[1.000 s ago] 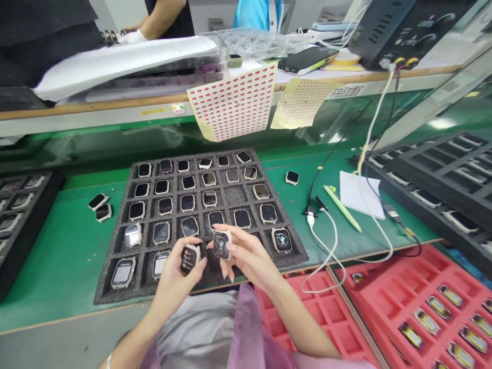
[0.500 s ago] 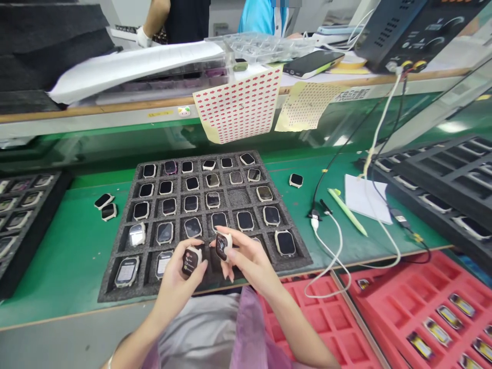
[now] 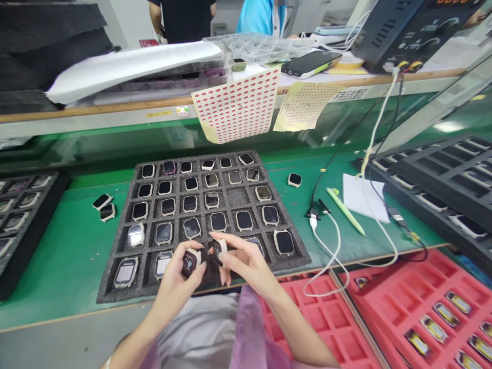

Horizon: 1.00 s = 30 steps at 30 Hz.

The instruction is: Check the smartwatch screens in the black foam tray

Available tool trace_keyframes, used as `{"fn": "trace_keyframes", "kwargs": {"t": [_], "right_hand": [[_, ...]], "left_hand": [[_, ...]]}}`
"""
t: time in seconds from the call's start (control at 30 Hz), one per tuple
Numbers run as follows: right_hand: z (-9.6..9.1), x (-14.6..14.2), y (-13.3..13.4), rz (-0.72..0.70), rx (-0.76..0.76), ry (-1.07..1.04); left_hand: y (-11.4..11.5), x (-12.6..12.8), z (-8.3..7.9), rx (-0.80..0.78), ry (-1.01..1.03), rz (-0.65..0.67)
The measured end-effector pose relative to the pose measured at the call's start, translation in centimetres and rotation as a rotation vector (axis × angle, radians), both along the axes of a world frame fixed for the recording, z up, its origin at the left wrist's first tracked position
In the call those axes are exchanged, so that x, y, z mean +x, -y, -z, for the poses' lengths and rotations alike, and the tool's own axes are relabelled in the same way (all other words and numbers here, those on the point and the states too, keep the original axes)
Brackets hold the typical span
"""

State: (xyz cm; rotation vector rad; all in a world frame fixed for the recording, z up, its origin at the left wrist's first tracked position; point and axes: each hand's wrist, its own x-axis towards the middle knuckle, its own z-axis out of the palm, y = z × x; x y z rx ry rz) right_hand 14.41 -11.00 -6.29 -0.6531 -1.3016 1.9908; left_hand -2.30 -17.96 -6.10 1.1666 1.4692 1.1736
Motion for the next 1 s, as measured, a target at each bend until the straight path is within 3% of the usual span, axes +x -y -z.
{"fn": "trace_keyframes", "kwargs": {"t": [0.47,1.0], "right_hand": [[0.33,0.06,-0.05,0.003,-0.009,0.047],[0.11,-0.03,0.04,0.005,-0.001,0.058]], "left_hand": [[-0.05,-0.12,-0.45,-0.023,0.005,0.066],[0.21,-0.1,-0.5,0.009,0.016,0.038]]}}
